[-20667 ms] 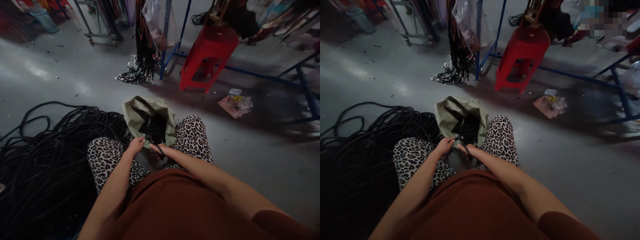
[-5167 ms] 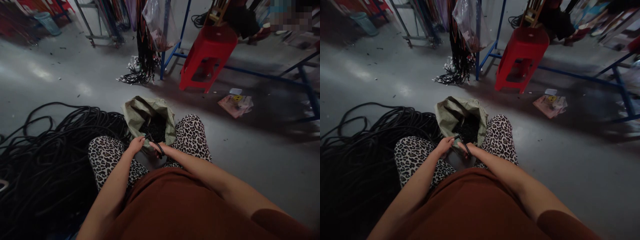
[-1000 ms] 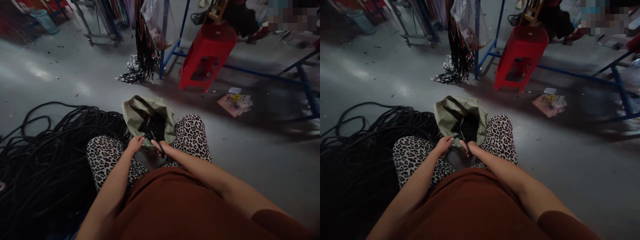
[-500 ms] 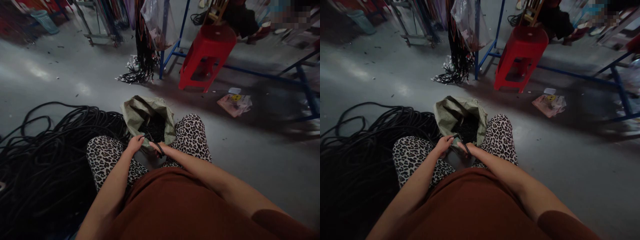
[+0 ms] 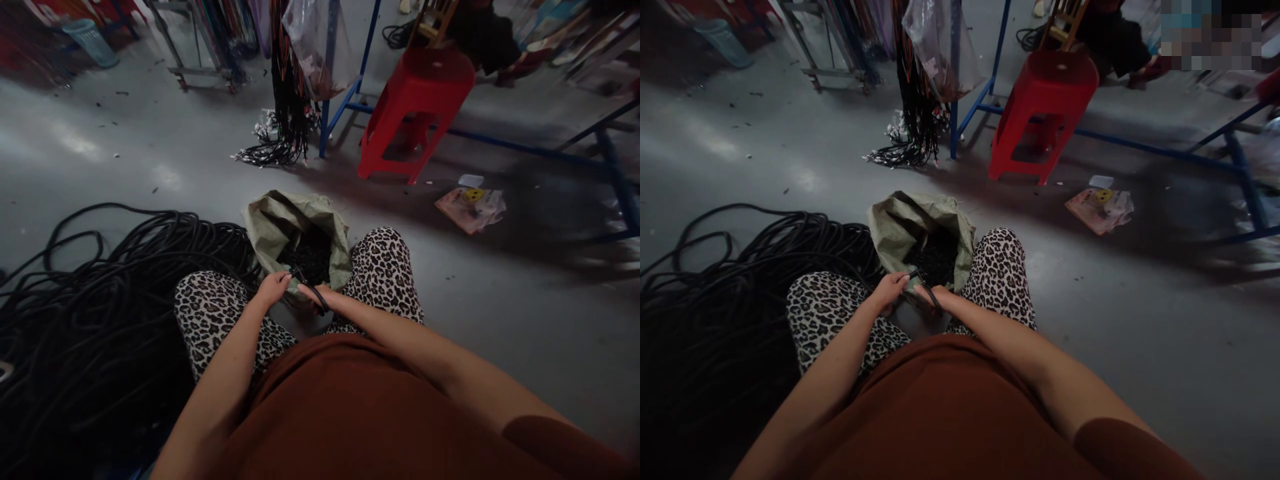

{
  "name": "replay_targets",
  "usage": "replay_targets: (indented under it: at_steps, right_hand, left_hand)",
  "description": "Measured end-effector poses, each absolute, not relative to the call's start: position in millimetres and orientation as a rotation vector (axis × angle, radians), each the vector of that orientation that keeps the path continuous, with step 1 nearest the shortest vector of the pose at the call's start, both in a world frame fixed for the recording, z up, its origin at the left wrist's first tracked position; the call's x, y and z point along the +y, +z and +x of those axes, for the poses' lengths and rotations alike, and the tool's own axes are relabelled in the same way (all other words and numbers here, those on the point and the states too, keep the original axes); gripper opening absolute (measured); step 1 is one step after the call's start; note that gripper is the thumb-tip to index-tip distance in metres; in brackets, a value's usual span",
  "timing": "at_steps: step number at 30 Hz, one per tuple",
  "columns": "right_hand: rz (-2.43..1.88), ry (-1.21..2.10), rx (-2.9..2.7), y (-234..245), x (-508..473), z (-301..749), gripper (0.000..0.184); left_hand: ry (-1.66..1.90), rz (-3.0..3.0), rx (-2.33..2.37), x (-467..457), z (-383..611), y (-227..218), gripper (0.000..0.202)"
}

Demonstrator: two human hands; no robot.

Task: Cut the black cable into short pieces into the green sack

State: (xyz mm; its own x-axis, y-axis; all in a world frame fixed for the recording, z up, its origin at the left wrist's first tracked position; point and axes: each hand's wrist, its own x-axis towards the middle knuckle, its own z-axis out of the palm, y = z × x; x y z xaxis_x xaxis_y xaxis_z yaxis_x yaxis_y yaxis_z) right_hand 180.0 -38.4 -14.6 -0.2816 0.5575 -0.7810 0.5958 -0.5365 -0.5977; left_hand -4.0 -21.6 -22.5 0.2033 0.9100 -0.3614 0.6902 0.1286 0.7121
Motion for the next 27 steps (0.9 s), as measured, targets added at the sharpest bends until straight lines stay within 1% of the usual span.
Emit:
replay_targets:
  at_steps: [5,11,14,18,27]
  right_hand:
    - [1.848,-2.016,1.477,-13.8,-38.3,179.9,0.058]
    - [1.831,-2.016,1.444,-11.0,-38.4,179.6,0.067]
    - [1.855,-1.981,1.505,-8.7,-38.0,179.9,0.063]
    - [1.828,-1.972,1.497,-4.8,-37.2,180.0,0.062]
    - [1.925,-2.158,1.254,-0.2,-42.0,175.6,0.053]
  left_hand:
    - [0.321,1.601,1.540,-22.3,-4.3,-22.4,0.031]
    - [0.319,1.590,1.521,-23.3,-4.3,-23.1,0.032]
    - [0.318,1.601,1.503,-23.4,-4.6,-21.2,0.032]
    - [0.302,1.611,1.458,-23.5,-5.7,-19.1,0.035]
    - [0.264,1.630,1.506,-24.1,-1.3,-17.7,0.037]
